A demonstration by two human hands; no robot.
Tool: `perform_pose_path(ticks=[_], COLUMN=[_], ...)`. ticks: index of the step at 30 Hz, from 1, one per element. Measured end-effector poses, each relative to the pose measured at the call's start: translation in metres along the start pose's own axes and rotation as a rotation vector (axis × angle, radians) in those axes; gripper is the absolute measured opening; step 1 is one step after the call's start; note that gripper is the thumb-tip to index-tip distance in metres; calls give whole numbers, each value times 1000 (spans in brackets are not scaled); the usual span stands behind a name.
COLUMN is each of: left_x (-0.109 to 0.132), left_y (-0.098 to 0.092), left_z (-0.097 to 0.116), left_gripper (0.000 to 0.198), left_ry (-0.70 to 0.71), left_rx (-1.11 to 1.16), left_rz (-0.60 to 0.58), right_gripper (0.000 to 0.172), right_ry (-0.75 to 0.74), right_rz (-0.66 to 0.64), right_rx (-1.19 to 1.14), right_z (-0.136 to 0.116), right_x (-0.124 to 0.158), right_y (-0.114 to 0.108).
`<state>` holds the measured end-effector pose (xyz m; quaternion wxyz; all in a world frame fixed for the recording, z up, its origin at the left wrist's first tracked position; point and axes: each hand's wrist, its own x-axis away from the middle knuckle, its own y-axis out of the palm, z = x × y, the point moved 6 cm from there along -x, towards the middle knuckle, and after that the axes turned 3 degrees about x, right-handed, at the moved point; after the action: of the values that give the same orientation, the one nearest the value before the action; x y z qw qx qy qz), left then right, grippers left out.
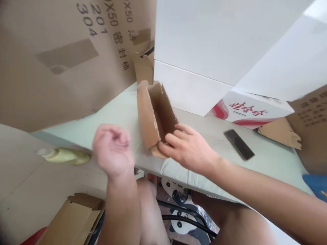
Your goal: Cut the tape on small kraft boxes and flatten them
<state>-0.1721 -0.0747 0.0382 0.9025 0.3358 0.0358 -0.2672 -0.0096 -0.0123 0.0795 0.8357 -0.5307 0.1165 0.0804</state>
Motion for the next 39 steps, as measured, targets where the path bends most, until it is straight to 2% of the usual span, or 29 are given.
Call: perform_pose_path(ticks=[2, 3, 5, 7, 10, 13, 16, 19, 21, 24, 28, 30, 32, 35, 39], left_x=[4, 5, 5, 6, 13, 26, 35, 38, 40, 43, 45, 45, 44, 42, 41], left_y=[17, 23, 33, 41, 60, 82, 99, 111, 118, 123, 122, 121, 120, 118, 116], left_z=[-24, -32, -44, -53, -65, -82, -94, -100, -104, -110, -115, -117, -118, -121, -123], left_gripper=[12, 14, 24, 41, 58, 54, 38, 20, 15, 22, 21, 18, 20, 36, 43], left_ry=[-20, -11, 8, -34, -121, -280, -406, -417, -408, -382, -348, -303, -231, -150, -170], left_rx=[-129, -180, -310, -460, -598, -492, -278, -206, -235, -297, -301, -335, -423, -554, -693], left_rz=[-161, -200, -187, -148, -195, -296, -314, -310, -336, -333, -260, -263, -282, -310, -370], right_gripper=[29, 28, 29, 31, 31, 27, 29, 39, 40, 37, 37, 37, 31, 27, 39], right_ry=[-29, -30, -13, 37, 130, 200, 328, 514, 650, 770, 847, 909, 883, 752, 733], right_rz=[-49, -62, -66, -56, -56, -61, -33, 111, 198, 352, 721, 824, 783, 664, 709], right_rx=[-17, -29, -54, -72, -79, -99, -171, -253, -270, -269, -266, -312, -443, -587, -666], right_z=[-14, -20, -30, -36, -38, -33, -18, 7, 23, 34, 28, 25, 24, 20, 13], right_x=[22, 32, 53, 75, 106, 128, 144, 159, 167, 172, 181, 187, 186, 183, 198], right_y=[-20, -28, -41, -49, -55, -57, -51, -37, -23, -7, -9, -8, -2, 6, 15])
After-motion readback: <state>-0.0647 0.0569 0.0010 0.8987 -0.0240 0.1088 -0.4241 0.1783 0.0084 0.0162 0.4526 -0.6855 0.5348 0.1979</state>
